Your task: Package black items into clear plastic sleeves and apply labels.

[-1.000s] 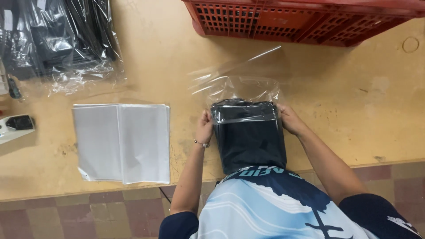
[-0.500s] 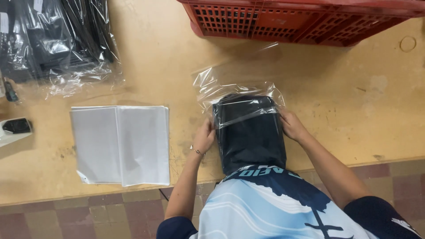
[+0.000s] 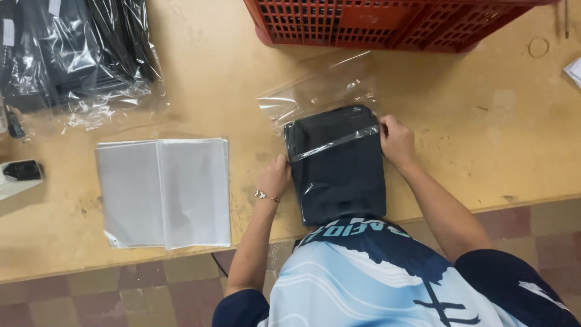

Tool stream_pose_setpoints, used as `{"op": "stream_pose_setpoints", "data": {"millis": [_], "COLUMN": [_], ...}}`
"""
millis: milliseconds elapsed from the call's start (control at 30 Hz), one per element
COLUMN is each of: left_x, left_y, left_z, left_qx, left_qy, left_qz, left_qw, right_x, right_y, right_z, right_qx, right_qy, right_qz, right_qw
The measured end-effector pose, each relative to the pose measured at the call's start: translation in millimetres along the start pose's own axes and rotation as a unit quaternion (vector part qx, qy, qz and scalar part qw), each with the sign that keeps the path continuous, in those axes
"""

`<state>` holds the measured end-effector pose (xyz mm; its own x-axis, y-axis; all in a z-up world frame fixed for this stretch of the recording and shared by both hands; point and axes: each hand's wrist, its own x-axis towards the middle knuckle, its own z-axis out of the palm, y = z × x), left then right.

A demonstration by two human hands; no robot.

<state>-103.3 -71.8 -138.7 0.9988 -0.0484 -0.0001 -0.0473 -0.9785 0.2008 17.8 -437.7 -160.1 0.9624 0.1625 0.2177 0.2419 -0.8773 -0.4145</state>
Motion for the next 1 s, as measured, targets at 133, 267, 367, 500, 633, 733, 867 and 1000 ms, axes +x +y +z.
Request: {"op": "stream_pose_setpoints", "data": {"millis": [133, 267, 367, 500, 633, 733, 867, 1000], "left_x": [-30, -80, -124, -176, -169, -137, -101, -60], "left_y": [-5, -2, 17, 30, 32, 33, 17, 8], "left_z": [8, 31, 25, 38, 22, -22, -65, -149], "left_qx": [0.037, 0.033, 0.008, -0.026, -0.019, -0.296, -0.382, -0.542], "left_qy": [0.008, -0.001, -0.020, -0.045, -0.037, -0.084, -0.012, 0.035], "left_qz": [0.061, 0.128, 0.141, 0.114, 0.112, -0.057, -0.085, -0.198], "left_qw": [0.997, 0.991, 0.990, 0.992, 0.993, 0.950, 0.920, 0.816], "right_x": [-54, -121, -168, -205, -188, -149, -94, -13], "right_y": [18, 19, 21, 4, -2, -4, -26, -59], "right_z": [-13, -18, -14, -31, -47, -75, -126, -218], "right_qx": [-0.040, -0.029, -0.023, -0.033, -0.063, -0.090, -0.102, -0.086], "right_qy": [-0.010, -0.061, -0.094, -0.154, -0.156, -0.082, 0.001, 0.055], "right_qz": [-0.041, -0.017, 0.040, 0.124, 0.108, 0.031, -0.033, -0.114], "right_qw": [0.998, 0.998, 0.994, 0.980, 0.980, 0.992, 0.994, 0.988]}}
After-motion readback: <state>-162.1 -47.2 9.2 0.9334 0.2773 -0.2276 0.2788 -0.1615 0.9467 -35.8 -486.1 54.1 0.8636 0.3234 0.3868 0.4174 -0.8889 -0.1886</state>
